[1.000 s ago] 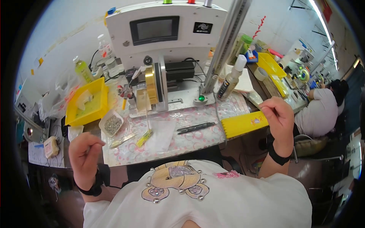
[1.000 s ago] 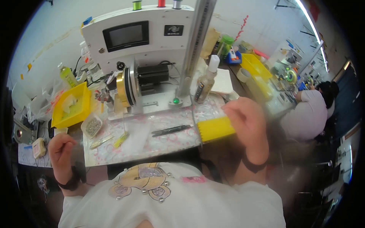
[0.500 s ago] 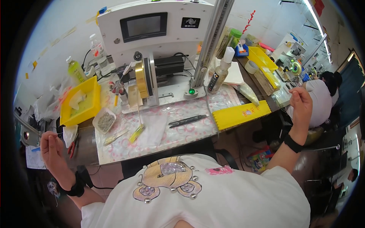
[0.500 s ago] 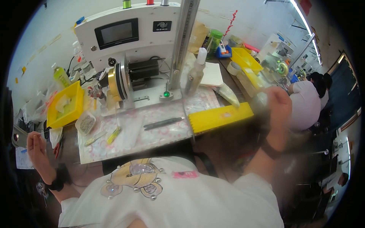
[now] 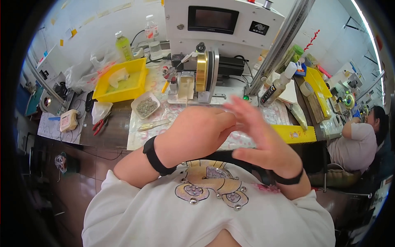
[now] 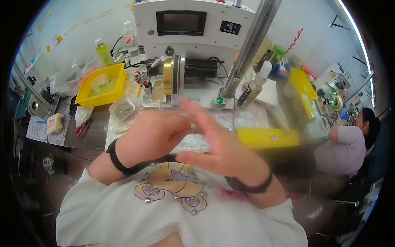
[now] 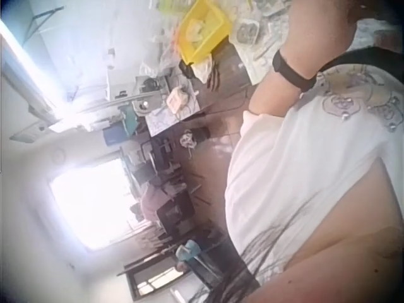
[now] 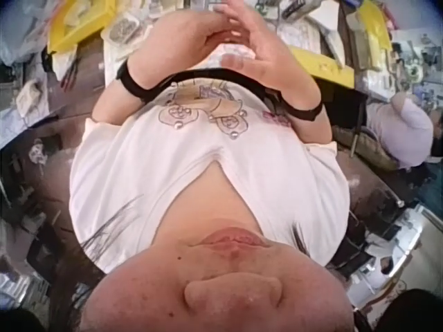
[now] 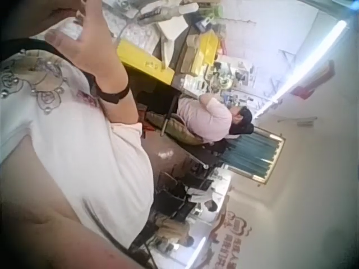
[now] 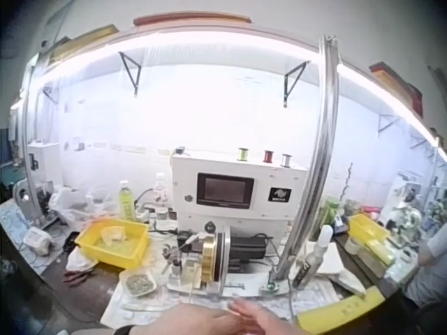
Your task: Assemble small mechanical or electronic components using a specialized spinning fixture and hand tools.
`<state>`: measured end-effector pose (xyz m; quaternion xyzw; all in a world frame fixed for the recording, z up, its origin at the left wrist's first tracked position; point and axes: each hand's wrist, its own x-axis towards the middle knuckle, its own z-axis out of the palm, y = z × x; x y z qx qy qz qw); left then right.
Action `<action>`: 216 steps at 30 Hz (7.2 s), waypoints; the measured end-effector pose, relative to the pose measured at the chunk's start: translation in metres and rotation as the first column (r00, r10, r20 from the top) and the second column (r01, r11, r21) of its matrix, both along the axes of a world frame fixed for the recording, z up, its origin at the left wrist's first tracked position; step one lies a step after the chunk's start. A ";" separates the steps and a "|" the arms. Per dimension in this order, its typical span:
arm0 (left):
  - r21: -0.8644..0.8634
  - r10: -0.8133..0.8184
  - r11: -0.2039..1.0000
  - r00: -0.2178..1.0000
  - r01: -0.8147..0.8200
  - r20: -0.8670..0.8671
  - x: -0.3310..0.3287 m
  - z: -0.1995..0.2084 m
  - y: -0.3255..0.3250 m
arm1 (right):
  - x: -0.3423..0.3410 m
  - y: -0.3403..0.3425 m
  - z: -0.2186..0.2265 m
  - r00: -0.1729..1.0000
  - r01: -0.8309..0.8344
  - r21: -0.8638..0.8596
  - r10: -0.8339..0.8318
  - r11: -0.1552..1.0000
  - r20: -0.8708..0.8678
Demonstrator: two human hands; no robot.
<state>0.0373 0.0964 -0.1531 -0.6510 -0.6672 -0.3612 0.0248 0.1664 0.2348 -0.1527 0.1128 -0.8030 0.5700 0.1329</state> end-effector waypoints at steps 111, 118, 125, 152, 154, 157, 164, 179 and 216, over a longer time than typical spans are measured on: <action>-0.039 0.291 0.905 0.548 -0.424 0.784 -0.130 -0.071 0.006 | -0.153 0.078 -0.076 0.870 0.473 -0.389 -0.349 0.790 0.348; -0.157 0.315 0.938 0.571 -0.310 0.758 -0.119 -0.076 0.034 | -0.155 0.075 -0.074 0.859 0.490 -0.383 -0.359 0.783 0.364; 0.072 0.144 0.927 0.528 -0.367 0.837 -0.120 -0.081 0.033 | -0.152 0.079 -0.075 0.873 0.459 -0.385 -0.326 0.801 0.362; -0.176 0.307 0.918 0.353 -0.356 0.884 -0.205 -0.076 0.000 | -0.152 0.092 -0.072 0.867 0.457 -0.099 -0.417 0.884 0.273; -0.149 0.235 0.939 0.263 -0.309 0.936 -0.203 -0.078 0.006 | -0.150 0.093 -0.074 0.866 0.471 -0.086 -0.442 0.878 0.232; -0.062 0.156 0.958 0.326 -0.281 0.932 -0.206 -0.093 0.004 | -0.137 0.113 -0.081 0.876 0.434 0.031 -0.430 0.900 0.218; -0.086 0.124 0.948 0.107 -0.307 0.987 -0.205 -0.090 -0.004 | -0.061 0.145 -0.033 0.812 0.442 0.375 -0.541 0.815 0.218; -0.033 0.104 0.932 0.179 -0.361 0.978 -0.211 -0.106 -0.007 | -0.052 0.183 -0.062 0.569 0.810 0.312 -0.795 0.497 -0.209; 0.011 -0.001 0.933 0.028 -0.360 1.000 -0.213 -0.107 0.009 | 0.286 0.168 -0.143 0.108 0.400 0.712 -0.801 0.577 0.588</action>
